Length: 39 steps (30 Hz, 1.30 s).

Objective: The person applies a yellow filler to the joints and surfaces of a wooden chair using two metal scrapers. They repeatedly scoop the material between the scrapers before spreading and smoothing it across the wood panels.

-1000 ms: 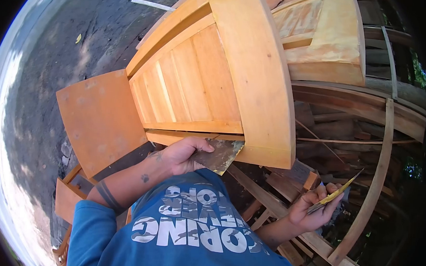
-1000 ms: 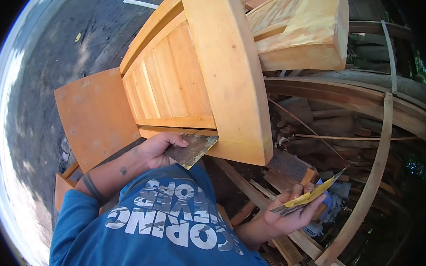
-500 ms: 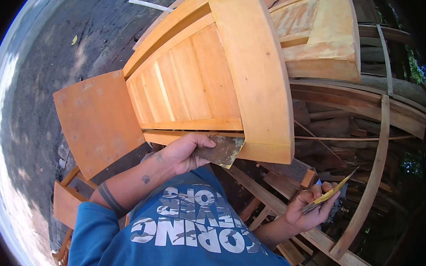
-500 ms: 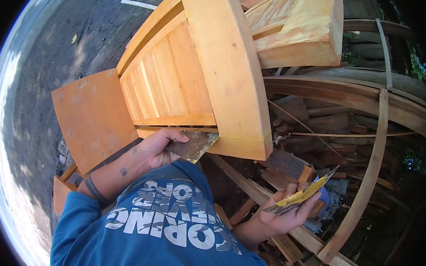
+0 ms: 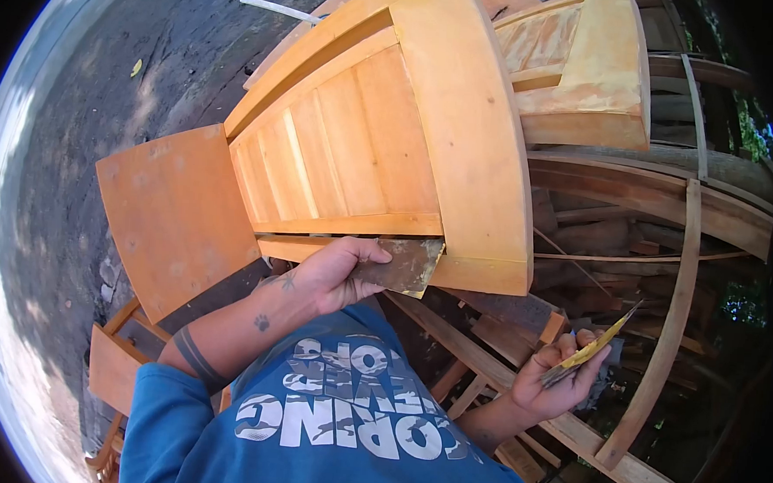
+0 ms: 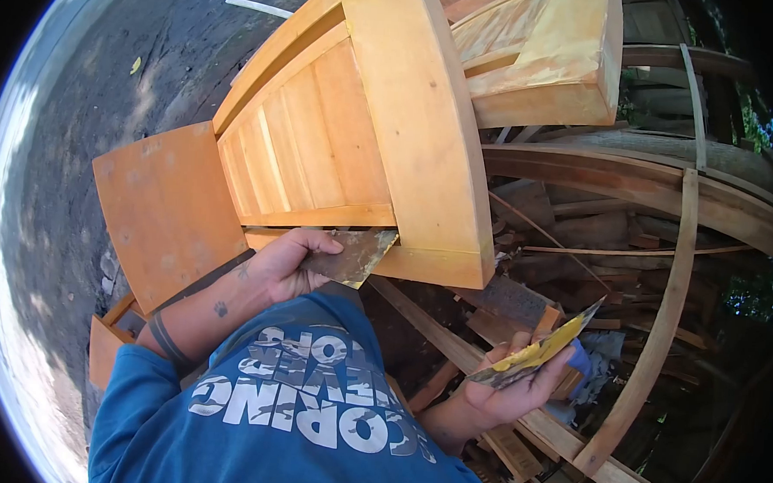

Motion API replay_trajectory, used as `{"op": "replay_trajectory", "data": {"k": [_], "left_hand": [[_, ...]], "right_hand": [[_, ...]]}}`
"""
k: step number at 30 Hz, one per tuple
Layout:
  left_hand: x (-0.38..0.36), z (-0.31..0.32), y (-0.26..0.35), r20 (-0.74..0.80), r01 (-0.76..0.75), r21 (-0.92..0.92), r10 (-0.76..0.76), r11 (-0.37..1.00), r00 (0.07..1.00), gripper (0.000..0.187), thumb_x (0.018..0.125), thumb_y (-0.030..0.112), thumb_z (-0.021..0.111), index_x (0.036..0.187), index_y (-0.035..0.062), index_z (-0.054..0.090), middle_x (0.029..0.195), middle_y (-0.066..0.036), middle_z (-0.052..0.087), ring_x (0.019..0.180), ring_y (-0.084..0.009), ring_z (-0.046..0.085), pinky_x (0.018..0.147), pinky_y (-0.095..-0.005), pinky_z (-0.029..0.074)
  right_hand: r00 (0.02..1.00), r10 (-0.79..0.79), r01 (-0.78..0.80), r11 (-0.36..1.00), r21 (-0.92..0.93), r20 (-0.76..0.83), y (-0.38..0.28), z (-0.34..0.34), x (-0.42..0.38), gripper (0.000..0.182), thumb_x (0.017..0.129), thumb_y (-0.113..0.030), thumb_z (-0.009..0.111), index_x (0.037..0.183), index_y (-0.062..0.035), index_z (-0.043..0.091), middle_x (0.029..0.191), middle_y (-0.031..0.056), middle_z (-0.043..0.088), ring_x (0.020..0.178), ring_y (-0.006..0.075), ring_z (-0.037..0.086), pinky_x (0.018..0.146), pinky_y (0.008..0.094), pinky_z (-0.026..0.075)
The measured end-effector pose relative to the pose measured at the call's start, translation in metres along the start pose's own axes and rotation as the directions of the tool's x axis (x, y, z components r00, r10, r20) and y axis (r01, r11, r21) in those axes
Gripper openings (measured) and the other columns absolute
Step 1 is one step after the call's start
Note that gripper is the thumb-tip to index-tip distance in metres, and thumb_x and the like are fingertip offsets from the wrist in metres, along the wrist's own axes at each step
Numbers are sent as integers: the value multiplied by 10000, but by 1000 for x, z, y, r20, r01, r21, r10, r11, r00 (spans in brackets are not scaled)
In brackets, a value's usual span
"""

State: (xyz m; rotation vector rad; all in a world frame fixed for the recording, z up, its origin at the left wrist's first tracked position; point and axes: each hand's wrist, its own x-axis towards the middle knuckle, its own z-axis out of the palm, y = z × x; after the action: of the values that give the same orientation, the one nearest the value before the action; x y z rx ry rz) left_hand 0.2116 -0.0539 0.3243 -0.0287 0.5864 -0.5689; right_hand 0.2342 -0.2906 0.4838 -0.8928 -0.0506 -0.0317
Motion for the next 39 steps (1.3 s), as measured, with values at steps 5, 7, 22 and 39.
{"op": "replay_trajectory", "data": {"k": [5,7,22,39], "left_hand": [[-3,-1,-8,-32,50,68,-48,996,998,370,845,5,465,1199,-98,441,1190,-199,565,1059,-274,611,957,-370,513],[-4,2,-8,-36,37,67,-34,997,999,360,847,8,467,1188,-105,443,1182,-199,566,1050,-279,614,944,-367,522],[-103,-8,24,19,-496,205,504,843,864,434,820,-22,605,1233,-5,472,1128,-136,606,1013,-235,629,886,-370,522],[-156,-19,-14,871,-561,434,489,-705,59,717,574,-153,611,1244,83,513,1225,-232,516,1126,-443,546,876,-454,523]], "right_hand": [[1000,7,-7,1000,-4,6,0,4,-1,286,1012,-215,381,1139,39,409,952,153,533,730,200,576,544,205,547],[1000,9,-8,1000,-15,4,0,5,-2,287,1012,-219,382,1132,40,416,954,153,533,731,201,572,542,200,544],[977,194,-198,979,-41,-91,37,17,0,384,999,-284,402,1244,-14,520,1145,145,627,954,234,641,859,357,526],[852,518,-489,839,-236,75,142,100,-35,409,1011,-299,348,1217,29,478,1187,145,579,1077,236,585,937,379,460]]}}
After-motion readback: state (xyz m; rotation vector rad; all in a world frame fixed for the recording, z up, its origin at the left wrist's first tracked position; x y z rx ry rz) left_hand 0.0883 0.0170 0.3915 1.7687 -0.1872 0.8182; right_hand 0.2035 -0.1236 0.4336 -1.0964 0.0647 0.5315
